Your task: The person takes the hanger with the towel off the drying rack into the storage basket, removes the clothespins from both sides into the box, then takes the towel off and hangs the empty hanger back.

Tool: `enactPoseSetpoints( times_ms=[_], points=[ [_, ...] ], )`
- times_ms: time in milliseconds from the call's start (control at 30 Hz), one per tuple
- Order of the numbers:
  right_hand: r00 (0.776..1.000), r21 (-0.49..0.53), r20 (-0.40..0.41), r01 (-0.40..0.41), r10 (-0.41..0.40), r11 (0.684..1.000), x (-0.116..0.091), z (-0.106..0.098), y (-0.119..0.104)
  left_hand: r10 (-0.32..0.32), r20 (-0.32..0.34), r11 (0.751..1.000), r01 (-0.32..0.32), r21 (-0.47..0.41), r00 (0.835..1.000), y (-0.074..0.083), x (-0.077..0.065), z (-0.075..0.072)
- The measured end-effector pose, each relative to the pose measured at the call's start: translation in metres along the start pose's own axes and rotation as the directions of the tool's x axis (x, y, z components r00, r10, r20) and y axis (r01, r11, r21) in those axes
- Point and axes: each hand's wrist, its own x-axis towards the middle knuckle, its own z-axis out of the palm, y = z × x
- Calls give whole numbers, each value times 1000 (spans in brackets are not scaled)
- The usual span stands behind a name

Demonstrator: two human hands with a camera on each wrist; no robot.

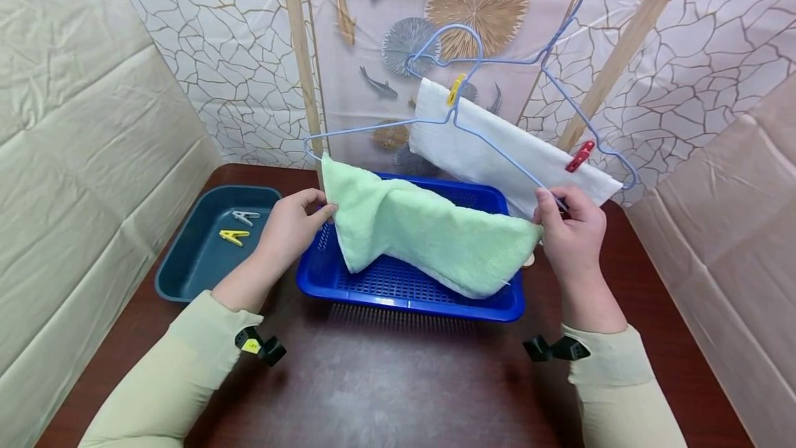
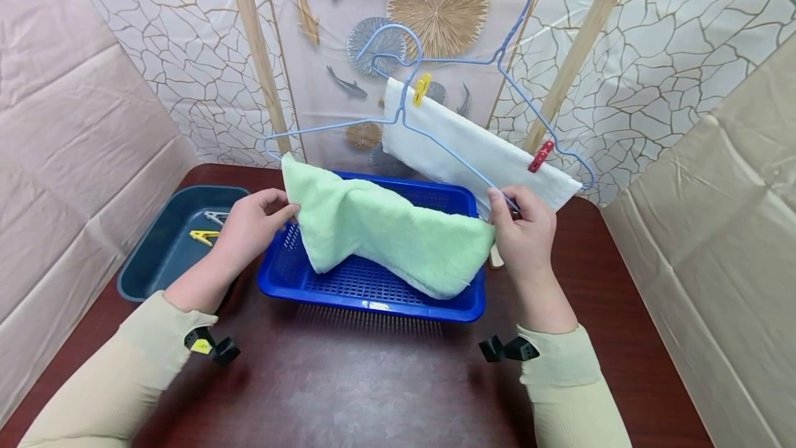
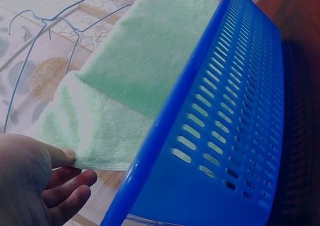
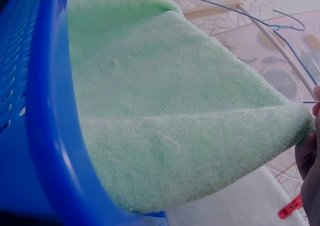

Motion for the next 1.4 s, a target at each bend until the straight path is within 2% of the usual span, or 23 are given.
enactPoseSetpoints(
  times_ms=[533, 1033, 1400],
  points=[
    [999, -5, -4, -34, 34, 999, -2, 0, -1, 27, 10, 1000, -27, 9, 1000, -6, -3, 3],
    [999, 15, -7, -43, 44, 999, -1, -1, -3, -9, 14, 1000, 9, 3, 1000, -9, -5, 5],
    [999, 10, -13, -44, 44, 999, 0, -1, -4, -3, 23, 1000, 2, 11, 1000, -13, -7, 4]
  ],
)
